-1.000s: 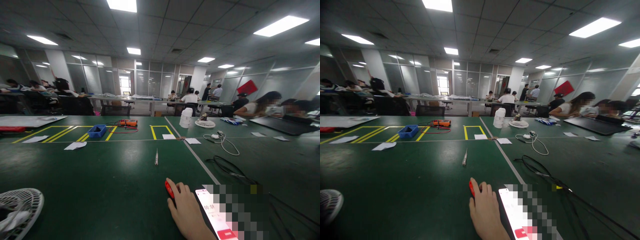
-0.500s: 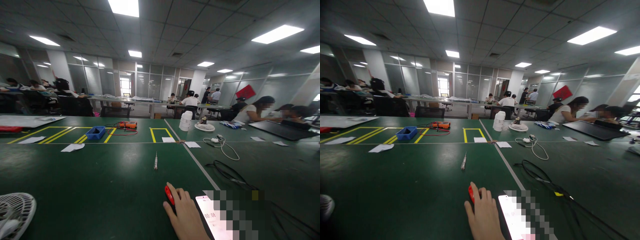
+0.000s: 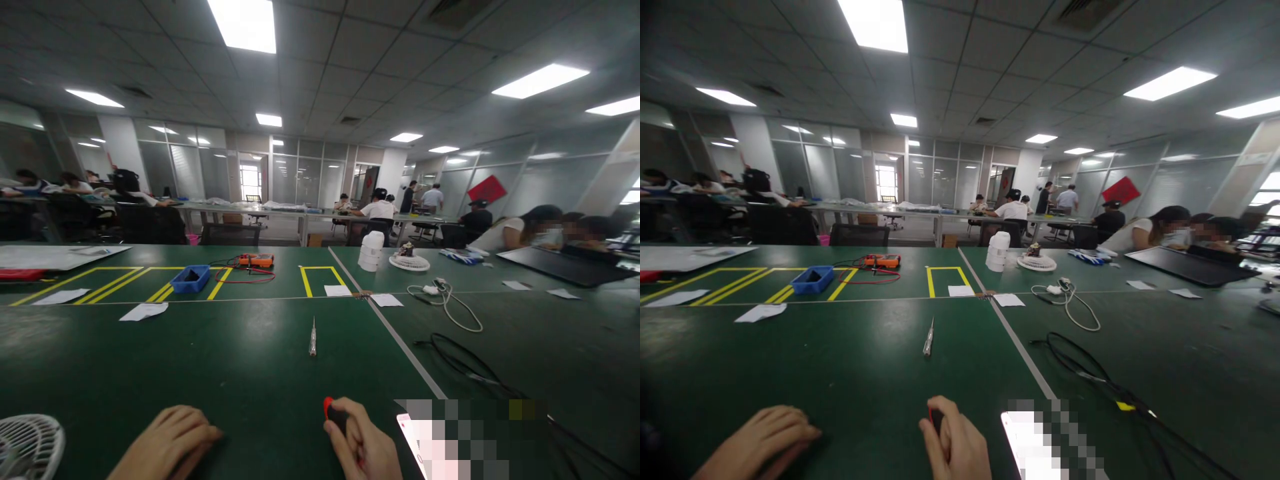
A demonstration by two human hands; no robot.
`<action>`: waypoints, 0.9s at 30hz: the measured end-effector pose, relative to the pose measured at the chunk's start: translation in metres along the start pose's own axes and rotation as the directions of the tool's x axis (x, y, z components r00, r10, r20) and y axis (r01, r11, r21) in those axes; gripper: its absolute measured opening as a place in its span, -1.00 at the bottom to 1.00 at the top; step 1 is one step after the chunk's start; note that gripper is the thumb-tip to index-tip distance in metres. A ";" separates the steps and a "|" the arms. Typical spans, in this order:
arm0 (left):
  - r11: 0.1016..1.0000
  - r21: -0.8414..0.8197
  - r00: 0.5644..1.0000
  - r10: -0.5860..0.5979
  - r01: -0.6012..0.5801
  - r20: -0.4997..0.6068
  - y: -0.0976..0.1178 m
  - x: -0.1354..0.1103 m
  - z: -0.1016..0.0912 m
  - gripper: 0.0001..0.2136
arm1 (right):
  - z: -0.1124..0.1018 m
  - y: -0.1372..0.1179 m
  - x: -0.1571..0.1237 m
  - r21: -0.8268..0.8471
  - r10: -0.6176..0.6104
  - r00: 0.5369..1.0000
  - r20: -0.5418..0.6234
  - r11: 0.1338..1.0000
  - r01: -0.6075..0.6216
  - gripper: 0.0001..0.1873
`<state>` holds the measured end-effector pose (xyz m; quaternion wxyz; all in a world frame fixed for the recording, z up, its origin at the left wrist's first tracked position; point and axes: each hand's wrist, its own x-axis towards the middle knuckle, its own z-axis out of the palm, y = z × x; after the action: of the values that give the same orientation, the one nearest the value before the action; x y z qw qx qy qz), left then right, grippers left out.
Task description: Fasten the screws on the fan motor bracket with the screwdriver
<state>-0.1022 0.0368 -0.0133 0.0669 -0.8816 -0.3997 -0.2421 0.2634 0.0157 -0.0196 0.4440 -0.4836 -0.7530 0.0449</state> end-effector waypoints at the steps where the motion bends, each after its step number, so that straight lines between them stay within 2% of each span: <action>1: 0.997 -0.056 0.999 0.050 -0.050 0.006 0.015 0.011 0.013 -0.81 | 0.004 0.001 -0.002 -0.010 0.001 1.000 -0.003 1.000 -0.001 -0.80; 2: 0.993 -0.094 0.998 0.064 -0.064 -0.006 0.030 0.021 0.025 -0.79 | 0.008 0.002 -0.004 -0.025 -0.010 1.000 0.002 1.000 0.010 -0.80; 3: 0.994 -0.108 0.999 0.039 -0.035 0.030 0.044 0.030 0.038 -0.78 | 0.011 0.003 -0.005 -0.051 -0.030 0.999 0.012 0.998 0.031 -0.81; 6: 0.987 -0.145 0.998 0.057 -0.061 -0.034 0.074 0.050 0.069 -0.72 | 0.019 0.006 -0.007 -0.167 -0.091 0.994 0.056 0.981 0.099 -0.79; 10: 0.987 -0.159 0.998 0.030 -0.038 -0.051 0.096 0.068 0.100 -0.63 | 0.022 0.008 -0.006 -0.279 -0.026 0.997 0.077 0.959 0.046 -0.64; 15: 0.984 -0.174 0.996 -0.040 0.026 -0.077 0.120 0.090 0.126 -0.62 | 0.021 0.015 -0.007 -0.304 0.053 0.994 0.093 0.953 -0.022 -0.55; 20: 0.987 -0.160 0.992 -0.014 -0.007 -0.129 0.128 0.103 0.143 -0.61 | 0.010 0.026 -0.004 -0.335 0.107 0.993 0.050 0.938 -0.084 -0.49; 25: 0.986 -0.087 0.972 0.123 -0.143 -0.202 0.117 0.103 0.152 -0.79 | 0.005 0.032 -0.002 -0.402 0.128 0.991 0.029 0.910 -0.106 -0.52; 27: 0.977 -0.047 0.954 0.195 -0.210 -0.227 0.114 0.100 0.153 -0.76 | 0.006 0.032 -0.002 -0.432 0.144 0.989 0.038 0.895 -0.113 -0.52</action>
<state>0.0950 0.0748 -0.0906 0.1044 -0.8873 -0.2886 -0.3443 0.2814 0.0335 -0.0409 0.2968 -0.6160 -0.7258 -0.0756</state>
